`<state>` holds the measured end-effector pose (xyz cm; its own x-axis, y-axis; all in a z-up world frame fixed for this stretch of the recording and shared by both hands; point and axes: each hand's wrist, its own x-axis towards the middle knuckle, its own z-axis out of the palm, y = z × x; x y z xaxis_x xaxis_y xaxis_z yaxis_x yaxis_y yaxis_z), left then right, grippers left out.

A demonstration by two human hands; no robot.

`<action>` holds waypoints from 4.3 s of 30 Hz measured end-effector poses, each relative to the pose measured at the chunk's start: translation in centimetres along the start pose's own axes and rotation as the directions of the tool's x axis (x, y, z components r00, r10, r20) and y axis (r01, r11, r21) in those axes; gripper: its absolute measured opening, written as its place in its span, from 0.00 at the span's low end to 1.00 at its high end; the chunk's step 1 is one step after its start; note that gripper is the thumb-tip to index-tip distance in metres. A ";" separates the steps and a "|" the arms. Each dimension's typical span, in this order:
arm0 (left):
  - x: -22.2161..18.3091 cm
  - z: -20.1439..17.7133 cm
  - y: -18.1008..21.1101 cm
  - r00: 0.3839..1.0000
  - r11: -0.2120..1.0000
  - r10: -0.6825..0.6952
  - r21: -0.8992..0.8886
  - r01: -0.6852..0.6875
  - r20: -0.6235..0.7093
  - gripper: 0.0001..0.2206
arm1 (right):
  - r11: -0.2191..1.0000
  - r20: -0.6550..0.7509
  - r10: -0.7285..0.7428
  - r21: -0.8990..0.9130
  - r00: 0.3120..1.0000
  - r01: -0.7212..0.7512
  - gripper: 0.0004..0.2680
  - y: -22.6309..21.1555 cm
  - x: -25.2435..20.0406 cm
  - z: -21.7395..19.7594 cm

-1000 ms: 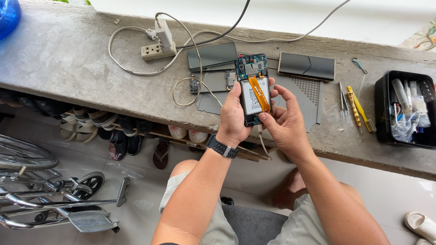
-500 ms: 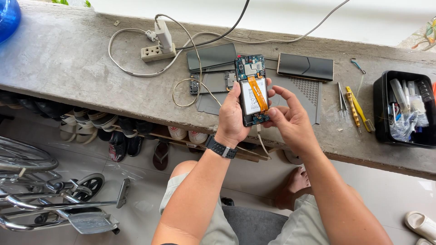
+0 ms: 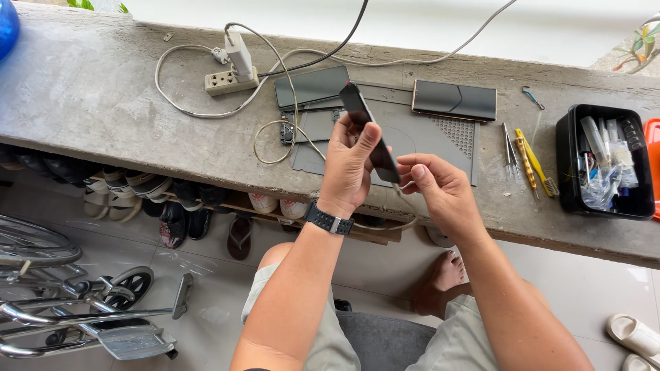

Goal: Repairing a smartphone by manipulating internal components with tweezers and hands

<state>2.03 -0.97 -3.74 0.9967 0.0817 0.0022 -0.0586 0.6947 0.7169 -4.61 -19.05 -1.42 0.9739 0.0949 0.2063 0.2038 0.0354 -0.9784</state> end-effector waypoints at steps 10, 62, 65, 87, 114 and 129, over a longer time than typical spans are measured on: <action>-0.1 1.5 0.6 0.998 0.996 0.037 -0.089 -0.031 0.057 0.09 | 0.989 -0.080 0.057 0.144 0.995 -0.045 0.12 2.3 0.4 -1.6; -5.0 3.6 3.5 0.902 0.806 0.432 0.459 -0.375 -0.023 0.13 | 0.973 0.007 -0.216 -0.079 0.976 0.216 0.27 1.3 0.6 1.9; -5.4 4.1 3.1 0.892 0.778 0.450 0.504 -0.376 -0.030 0.13 | 0.952 0.034 -0.259 -0.162 0.965 0.261 0.29 0.0 0.4 1.7; -2.3 -16.1 15.8 0.910 -0.552 0.296 0.829 -0.086 0.291 0.27 | 0.977 0.086 -0.211 0.030 0.974 0.209 0.33 -4.7 -1.0 3.7; -5.8 4.5 22.9 0.968 0.695 0.252 0.692 -0.195 0.019 0.14 | 0.513 0.072 0.308 0.827 0.949 -0.229 0.20 -4.9 -10.4 1.4; -4.1 -1.9 1.7 0.949 0.675 -0.286 0.675 0.298 -0.133 0.24 | 0.088 0.074 -0.048 0.994 0.996 -0.069 0.25 -2.0 -21.6 -6.3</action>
<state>-2.29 1.25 -3.87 0.9550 -0.0257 -0.2953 0.2957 0.0105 0.9552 -25.41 -27.44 -4.00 0.9529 0.1661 0.2537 -0.1491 0.9852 -0.0850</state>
